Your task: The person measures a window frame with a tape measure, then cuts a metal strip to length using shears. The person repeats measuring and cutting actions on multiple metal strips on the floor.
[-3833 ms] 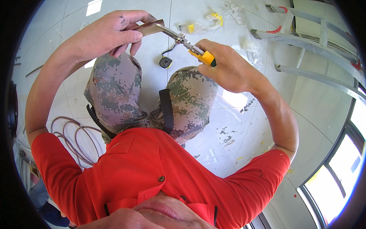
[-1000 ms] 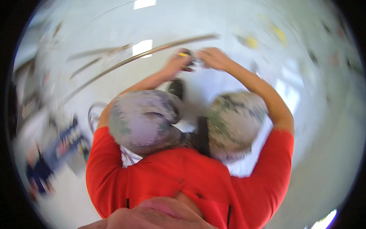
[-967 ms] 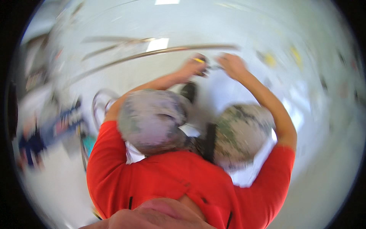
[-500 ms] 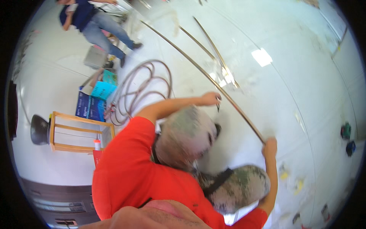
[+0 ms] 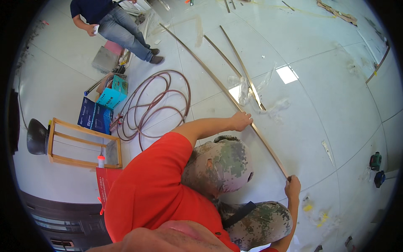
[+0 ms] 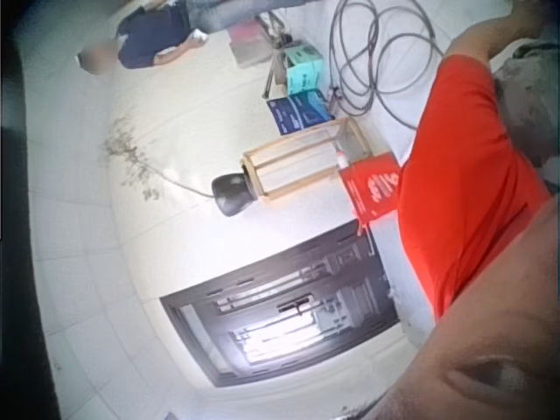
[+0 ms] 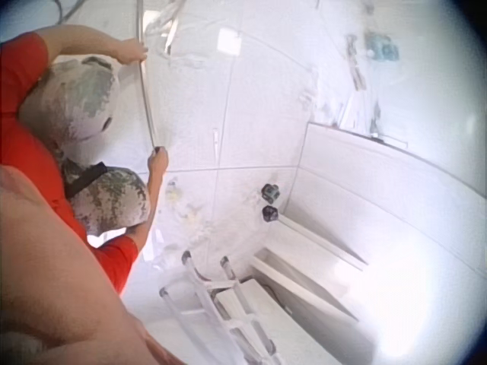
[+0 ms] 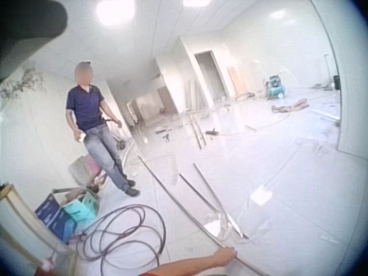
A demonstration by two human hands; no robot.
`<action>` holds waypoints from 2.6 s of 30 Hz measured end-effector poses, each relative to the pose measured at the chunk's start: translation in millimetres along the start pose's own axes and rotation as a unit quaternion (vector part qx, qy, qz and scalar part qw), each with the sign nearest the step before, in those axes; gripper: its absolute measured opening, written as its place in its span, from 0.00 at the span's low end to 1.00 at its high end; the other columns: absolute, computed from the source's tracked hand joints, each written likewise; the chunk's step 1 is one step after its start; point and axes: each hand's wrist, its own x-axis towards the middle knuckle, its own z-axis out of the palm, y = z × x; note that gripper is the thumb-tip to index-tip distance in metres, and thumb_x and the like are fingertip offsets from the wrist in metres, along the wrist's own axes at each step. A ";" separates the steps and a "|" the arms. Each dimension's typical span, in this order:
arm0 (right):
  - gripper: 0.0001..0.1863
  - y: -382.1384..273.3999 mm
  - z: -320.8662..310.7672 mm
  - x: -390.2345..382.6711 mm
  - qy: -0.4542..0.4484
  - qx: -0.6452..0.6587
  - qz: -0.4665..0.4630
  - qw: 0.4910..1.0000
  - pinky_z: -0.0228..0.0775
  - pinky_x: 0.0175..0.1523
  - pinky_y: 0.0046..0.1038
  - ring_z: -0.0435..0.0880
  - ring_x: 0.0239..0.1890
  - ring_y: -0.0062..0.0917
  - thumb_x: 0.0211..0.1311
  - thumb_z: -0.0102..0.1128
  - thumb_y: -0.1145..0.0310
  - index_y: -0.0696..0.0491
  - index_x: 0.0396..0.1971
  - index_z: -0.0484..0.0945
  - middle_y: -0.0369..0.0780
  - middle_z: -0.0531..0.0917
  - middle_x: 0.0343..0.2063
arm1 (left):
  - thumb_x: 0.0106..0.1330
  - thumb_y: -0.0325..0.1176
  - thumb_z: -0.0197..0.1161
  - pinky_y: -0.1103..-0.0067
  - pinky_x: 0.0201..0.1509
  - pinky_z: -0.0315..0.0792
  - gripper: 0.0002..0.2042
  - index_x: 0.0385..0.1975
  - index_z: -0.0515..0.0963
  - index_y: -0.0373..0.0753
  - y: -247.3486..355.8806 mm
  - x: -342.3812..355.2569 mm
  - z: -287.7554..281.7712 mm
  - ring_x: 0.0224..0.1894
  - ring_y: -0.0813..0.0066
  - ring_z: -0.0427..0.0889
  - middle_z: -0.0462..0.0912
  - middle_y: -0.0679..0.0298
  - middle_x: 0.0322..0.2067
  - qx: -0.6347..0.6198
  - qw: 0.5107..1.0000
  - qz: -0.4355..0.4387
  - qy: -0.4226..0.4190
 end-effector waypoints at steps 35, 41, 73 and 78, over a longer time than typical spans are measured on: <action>0.37 20.2 94.7 -238.8 0.236 0.040 0.619 0.748 0.76 0.59 0.49 0.81 0.56 0.52 0.55 0.77 0.48 0.63 0.53 0.77 0.55 0.81 0.51 | 0.65 0.33 0.62 0.54 0.46 0.81 0.08 0.37 0.87 0.39 29.9 112.1 -31.1 0.49 0.47 0.83 0.85 0.54 0.42 0.210 0.954 0.213 0.002; 0.36 73.6 111.6 -249.9 0.214 0.209 0.602 0.740 0.81 0.50 0.46 0.87 0.46 0.46 0.57 0.75 0.45 0.60 0.54 0.77 0.51 0.84 0.50 | 0.67 0.32 0.60 0.55 0.41 0.78 0.10 0.39 0.89 0.46 16.1 102.7 4.1 0.47 0.52 0.85 0.86 0.56 0.40 0.198 0.955 0.221 0.030; 0.24 -228.4 -393.1 55.6 0.009 0.668 0.091 0.738 0.72 0.28 0.18 0.85 0.31 0.18 0.70 0.61 0.71 0.57 0.65 0.73 0.40 0.85 0.44 | 0.60 0.40 0.68 0.65 0.39 0.87 0.23 0.54 0.76 0.41 146.5 47.9 -426.4 0.44 0.70 0.86 0.85 0.61 0.45 -0.794 0.533 0.005 -0.291; 0.10 -337.7 -431.8 30.3 -0.059 0.561 0.110 0.818 0.70 0.35 0.21 0.77 0.28 0.14 0.74 0.61 0.66 0.55 0.48 0.82 0.35 0.85 0.38 | 0.73 0.56 0.66 0.68 0.39 0.85 0.28 0.58 0.69 0.39 113.1 -73.6 -546.8 0.42 0.70 0.83 0.79 0.60 0.45 -0.744 0.613 -0.047 -0.262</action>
